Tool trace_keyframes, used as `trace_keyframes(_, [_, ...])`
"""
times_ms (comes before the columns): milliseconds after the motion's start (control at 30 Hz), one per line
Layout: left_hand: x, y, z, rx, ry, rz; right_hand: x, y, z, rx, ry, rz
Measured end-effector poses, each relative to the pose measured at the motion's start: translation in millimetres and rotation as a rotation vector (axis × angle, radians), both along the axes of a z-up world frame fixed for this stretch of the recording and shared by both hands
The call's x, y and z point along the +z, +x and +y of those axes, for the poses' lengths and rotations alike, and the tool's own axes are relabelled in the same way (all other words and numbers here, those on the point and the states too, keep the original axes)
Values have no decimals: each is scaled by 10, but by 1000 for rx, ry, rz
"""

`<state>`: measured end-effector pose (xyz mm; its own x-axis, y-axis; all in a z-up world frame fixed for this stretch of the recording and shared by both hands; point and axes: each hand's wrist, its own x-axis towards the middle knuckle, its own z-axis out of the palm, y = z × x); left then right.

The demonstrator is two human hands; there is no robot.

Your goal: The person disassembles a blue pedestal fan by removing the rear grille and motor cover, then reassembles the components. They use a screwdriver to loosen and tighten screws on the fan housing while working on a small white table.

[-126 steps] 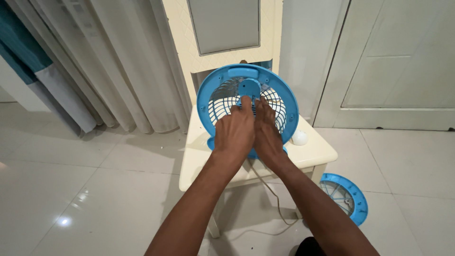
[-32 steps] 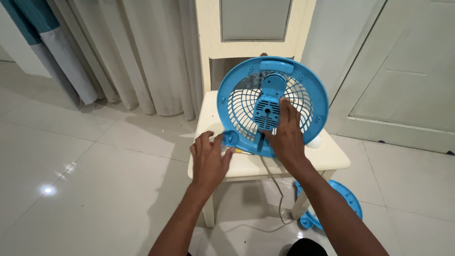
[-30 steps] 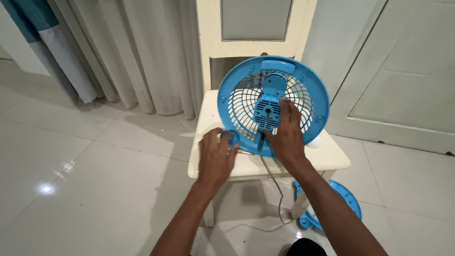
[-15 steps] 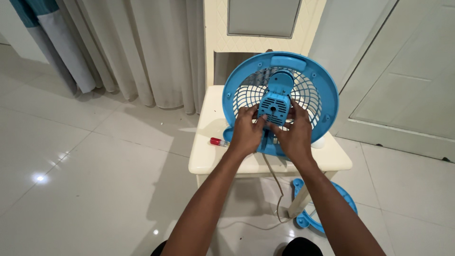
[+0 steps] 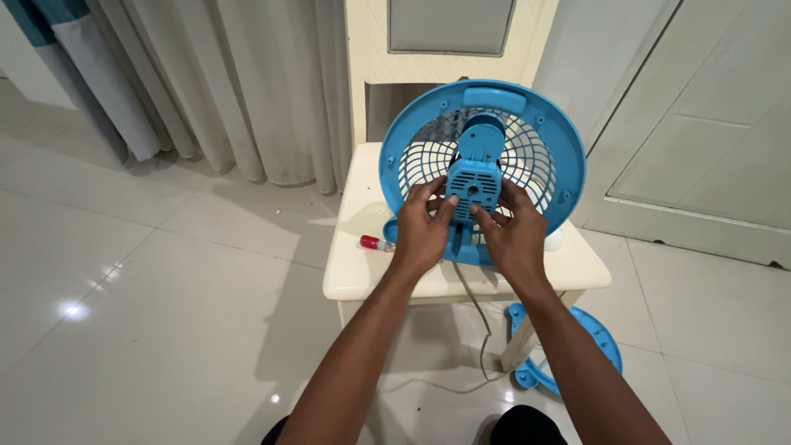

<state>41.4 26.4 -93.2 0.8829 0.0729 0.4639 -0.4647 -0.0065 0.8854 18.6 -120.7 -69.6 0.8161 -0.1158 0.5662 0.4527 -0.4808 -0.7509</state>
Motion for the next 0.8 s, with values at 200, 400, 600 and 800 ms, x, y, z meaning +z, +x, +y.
trace_keyframes(200, [5, -38, 54, -53, -15, -2, 2, -45, -61, 92, 10, -18])
trace_keyframes(400, [7, -74, 141, -173, -79, 53, -25, -51, -123, 173, 83, 40])
trace_keyframes(600, [33, -189, 296, -235, -94, 108, -49, -25, -203, 363, 192, 121])
trace_keyframes(800, [-60, -298, 464, -307, -190, 181, -124, -56, -189, 463, 211, 265])
